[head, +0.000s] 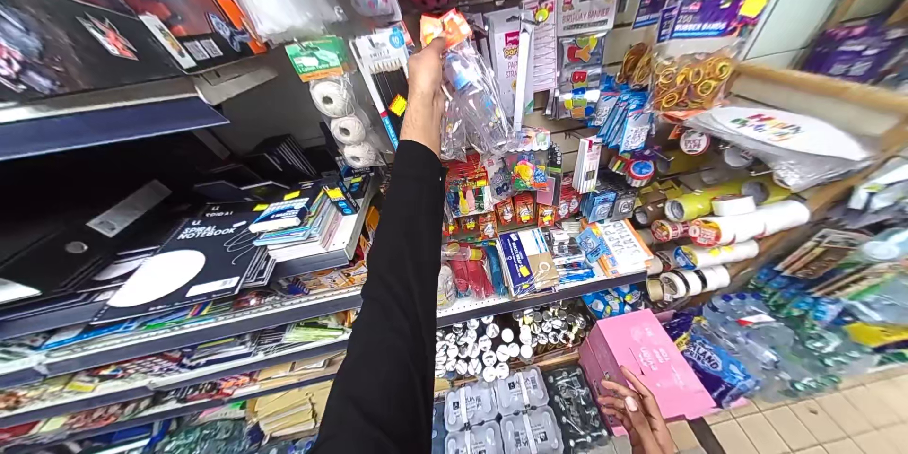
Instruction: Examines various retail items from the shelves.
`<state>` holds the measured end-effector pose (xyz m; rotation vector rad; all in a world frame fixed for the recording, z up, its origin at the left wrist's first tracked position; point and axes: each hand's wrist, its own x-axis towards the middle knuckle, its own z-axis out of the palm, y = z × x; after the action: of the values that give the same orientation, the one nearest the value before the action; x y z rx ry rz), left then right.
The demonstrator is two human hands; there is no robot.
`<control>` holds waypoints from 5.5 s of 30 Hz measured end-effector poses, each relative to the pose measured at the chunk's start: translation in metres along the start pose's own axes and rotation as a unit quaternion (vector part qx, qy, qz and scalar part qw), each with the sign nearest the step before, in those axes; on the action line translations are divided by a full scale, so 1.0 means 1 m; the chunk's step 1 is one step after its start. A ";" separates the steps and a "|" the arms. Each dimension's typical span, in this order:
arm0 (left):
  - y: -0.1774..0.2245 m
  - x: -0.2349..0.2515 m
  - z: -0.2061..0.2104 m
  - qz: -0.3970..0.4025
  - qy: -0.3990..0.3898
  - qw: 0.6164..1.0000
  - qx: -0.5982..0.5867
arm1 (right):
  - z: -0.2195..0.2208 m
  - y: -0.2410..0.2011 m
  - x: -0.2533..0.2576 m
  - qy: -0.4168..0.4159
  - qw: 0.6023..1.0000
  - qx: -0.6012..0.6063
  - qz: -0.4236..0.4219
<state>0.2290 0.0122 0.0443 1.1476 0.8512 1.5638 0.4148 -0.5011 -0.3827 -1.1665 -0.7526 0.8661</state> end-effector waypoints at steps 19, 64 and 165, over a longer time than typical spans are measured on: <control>0.018 0.012 -0.005 0.052 -0.032 0.996 0.062 | -0.020 0.030 -0.014 -0.011 0.999 0.038 0.006; -0.140 -0.358 -0.178 -0.019 -0.014 0.998 -0.061 | 0.137 0.006 0.019 -0.373 0.839 0.319 0.235; 0.029 -0.100 -0.043 0.240 -0.079 0.948 0.195 | 0.080 0.026 0.019 -0.275 0.918 0.245 0.143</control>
<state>0.1874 -0.0914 0.0310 1.8514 0.8339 1.6974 0.3506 -0.4437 -0.3882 -0.5821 -0.7564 1.5674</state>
